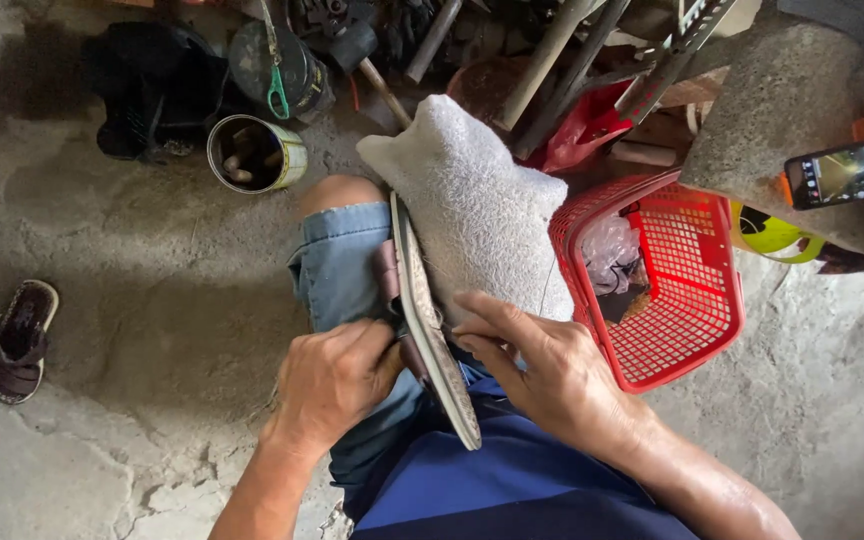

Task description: Hand-stitching the strap of a brown sandal using a needle and thread.

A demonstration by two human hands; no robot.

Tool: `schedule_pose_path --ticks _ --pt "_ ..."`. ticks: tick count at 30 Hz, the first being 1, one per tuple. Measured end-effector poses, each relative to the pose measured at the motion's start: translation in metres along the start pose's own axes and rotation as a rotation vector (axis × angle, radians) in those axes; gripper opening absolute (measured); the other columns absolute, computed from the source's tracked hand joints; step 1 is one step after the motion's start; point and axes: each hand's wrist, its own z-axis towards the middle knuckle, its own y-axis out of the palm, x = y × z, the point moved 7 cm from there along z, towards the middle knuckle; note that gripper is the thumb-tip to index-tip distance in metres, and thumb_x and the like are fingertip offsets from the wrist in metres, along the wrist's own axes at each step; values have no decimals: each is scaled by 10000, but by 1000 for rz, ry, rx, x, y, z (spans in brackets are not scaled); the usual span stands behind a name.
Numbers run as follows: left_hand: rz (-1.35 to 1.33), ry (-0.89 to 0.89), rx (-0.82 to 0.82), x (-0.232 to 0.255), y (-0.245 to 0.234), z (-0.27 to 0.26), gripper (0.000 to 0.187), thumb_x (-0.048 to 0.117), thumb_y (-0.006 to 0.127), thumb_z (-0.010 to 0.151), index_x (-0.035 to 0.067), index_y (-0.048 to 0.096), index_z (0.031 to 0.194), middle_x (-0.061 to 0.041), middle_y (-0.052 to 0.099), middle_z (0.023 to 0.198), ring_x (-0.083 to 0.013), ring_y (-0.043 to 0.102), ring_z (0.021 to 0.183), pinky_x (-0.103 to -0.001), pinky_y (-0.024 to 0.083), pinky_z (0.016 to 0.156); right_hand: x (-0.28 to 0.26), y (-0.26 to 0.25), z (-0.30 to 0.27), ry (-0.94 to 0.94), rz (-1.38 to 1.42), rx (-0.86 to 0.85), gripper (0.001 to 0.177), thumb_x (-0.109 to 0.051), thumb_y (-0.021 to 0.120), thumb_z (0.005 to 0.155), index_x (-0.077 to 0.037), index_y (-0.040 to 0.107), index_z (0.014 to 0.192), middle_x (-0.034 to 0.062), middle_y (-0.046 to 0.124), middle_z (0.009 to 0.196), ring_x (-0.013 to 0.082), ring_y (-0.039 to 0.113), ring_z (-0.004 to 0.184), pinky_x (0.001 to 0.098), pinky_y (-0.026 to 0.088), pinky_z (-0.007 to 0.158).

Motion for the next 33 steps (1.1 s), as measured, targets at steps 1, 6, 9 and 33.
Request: schedule_pose_path --ticks 1,6,9,33 --pt "41 -56 39 -6 0 -4 411 399 694 970 143 526 696 -25 580 585 -311 597 478 -475 398 352 -4 0 1 -12 -4 19 369 -172 699 973 -86 589 1316 -12 799 1040 146 794 842 292 615 753" --pt "41 -119 32 -20 4 -17 333 316 665 947 161 535 683 -22 596 576 -327 578 454 -484 381 355 -6 4 -5 -84 -79 44 220 -124 662 989 -47 642 1194 47 779 1041 198 777 862 319 605 735" --pt "38 -136 14 -22 6 -22 336 321 643 959 160 540 682 -18 609 583 -316 577 451 -481 389 366 -12 6 -9 -67 -58 5 184 -127 640 993 -54 660 1161 62 768 1082 217 765 905 335 597 787" --pt "277 125 308 54 -61 -33 211 227 679 1037 20 666 1074 -33 568 780 -199 523 692 -342 490 620 -2 14 -17 233 -178 -127 403 -274 542 928 -109 582 1294 68 685 1204 316 695 985 454 527 759"
